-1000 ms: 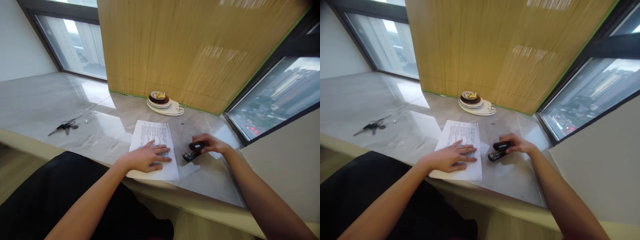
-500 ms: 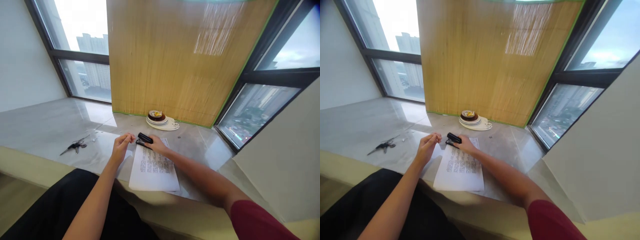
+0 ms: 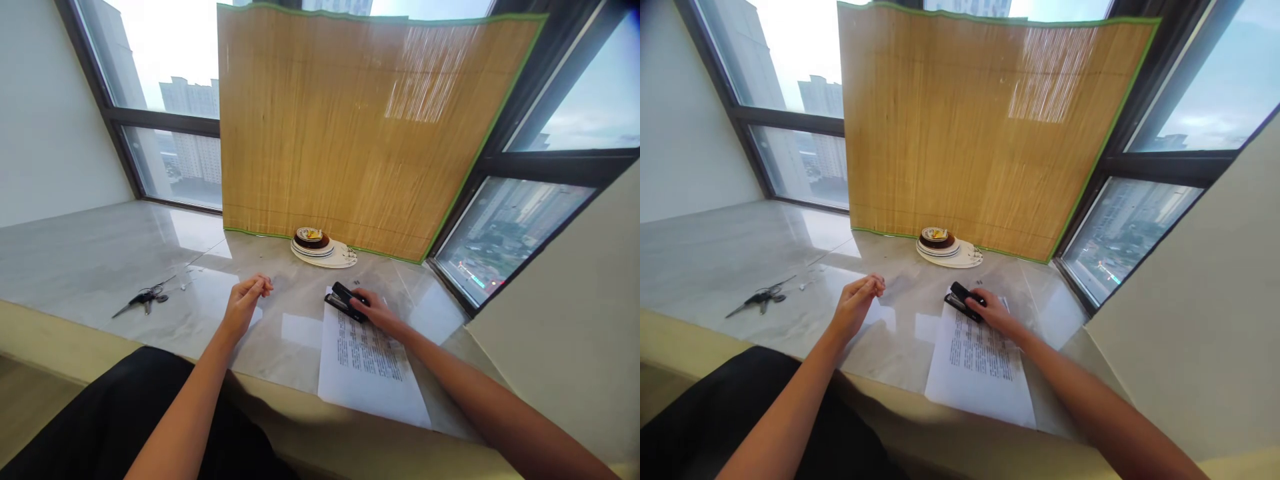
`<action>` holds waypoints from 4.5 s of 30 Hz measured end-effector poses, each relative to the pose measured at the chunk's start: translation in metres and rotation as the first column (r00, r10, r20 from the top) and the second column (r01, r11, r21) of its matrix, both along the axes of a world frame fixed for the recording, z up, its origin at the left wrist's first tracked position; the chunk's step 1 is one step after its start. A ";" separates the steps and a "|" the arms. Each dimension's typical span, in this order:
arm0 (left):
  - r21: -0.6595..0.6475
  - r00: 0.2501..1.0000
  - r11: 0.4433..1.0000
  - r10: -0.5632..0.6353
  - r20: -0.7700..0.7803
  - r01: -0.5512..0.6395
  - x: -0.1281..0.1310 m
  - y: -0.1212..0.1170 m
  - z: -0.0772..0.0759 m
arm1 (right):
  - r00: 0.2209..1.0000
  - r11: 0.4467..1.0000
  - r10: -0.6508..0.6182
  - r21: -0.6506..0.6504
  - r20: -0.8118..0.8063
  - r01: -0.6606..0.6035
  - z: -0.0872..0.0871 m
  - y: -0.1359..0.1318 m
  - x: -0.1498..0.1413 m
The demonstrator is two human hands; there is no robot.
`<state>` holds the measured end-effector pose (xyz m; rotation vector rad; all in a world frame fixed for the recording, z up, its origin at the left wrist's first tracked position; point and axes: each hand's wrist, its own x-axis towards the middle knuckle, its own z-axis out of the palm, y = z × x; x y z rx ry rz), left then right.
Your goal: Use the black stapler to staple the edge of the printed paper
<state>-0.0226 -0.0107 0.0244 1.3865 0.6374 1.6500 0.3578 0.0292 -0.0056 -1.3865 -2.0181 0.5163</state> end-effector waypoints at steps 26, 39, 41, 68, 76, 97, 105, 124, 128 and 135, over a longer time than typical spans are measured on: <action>0.034 0.920 0.990 0.114 0.375 -0.136 -0.027 -0.008 0.023 | 0.885 0.884 0.443 0.092 0.141 -0.458 -0.009 0.104 -0.287; -0.120 0.896 0.893 0.442 0.042 -0.434 -0.039 0.014 -0.002 | 0.900 0.894 0.432 0.104 0.060 -0.436 -0.011 0.065 -0.179; -0.043 0.814 0.862 0.460 -0.353 -0.506 -0.034 0.018 -0.014 | 0.917 0.911 0.398 0.103 0.042 -0.400 -0.010 0.058 -0.153; 0.105 0.271 0.983 0.143 -0.952 -0.152 -0.008 0.007 -0.029 | 0.982 0.972 0.177 0.170 -0.064 -0.164 0.003 -0.009 -0.100; 0.114 0.271 0.988 0.138 -0.953 -0.103 -0.010 0.005 -0.025 | 0.985 0.986 0.158 0.065 -0.062 -0.154 -0.002 0.004 -0.103; 0.102 0.430 0.982 0.163 -0.888 -0.160 -0.008 0.008 -0.023 | 0.875 0.999 -0.024 0.008 -0.484 0.032 -0.005 0.008 -0.103; 0.025 0.484 0.974 0.135 -0.865 -0.227 -0.009 0.009 -0.023 | 0.870 0.999 -0.052 -0.025 -0.491 0.046 -0.002 0.007 -0.103; 0.024 0.510 0.975 0.136 -0.849 -0.220 -0.010 0.010 -0.027 | 0.916 0.998 -0.068 -0.013 -0.397 0.069 -0.009 0.013 -0.104; 0.033 0.494 0.975 0.142 -0.858 -0.221 -0.010 0.010 -0.028 | 0.918 0.998 -0.051 0.002 -0.394 0.056 -0.011 0.015 -0.105; 0.033 0.502 0.977 0.137 -0.854 -0.210 -0.009 0.008 -0.025 | 0.928 0.997 -0.032 0.047 -0.371 0.054 -0.005 0.008 -0.108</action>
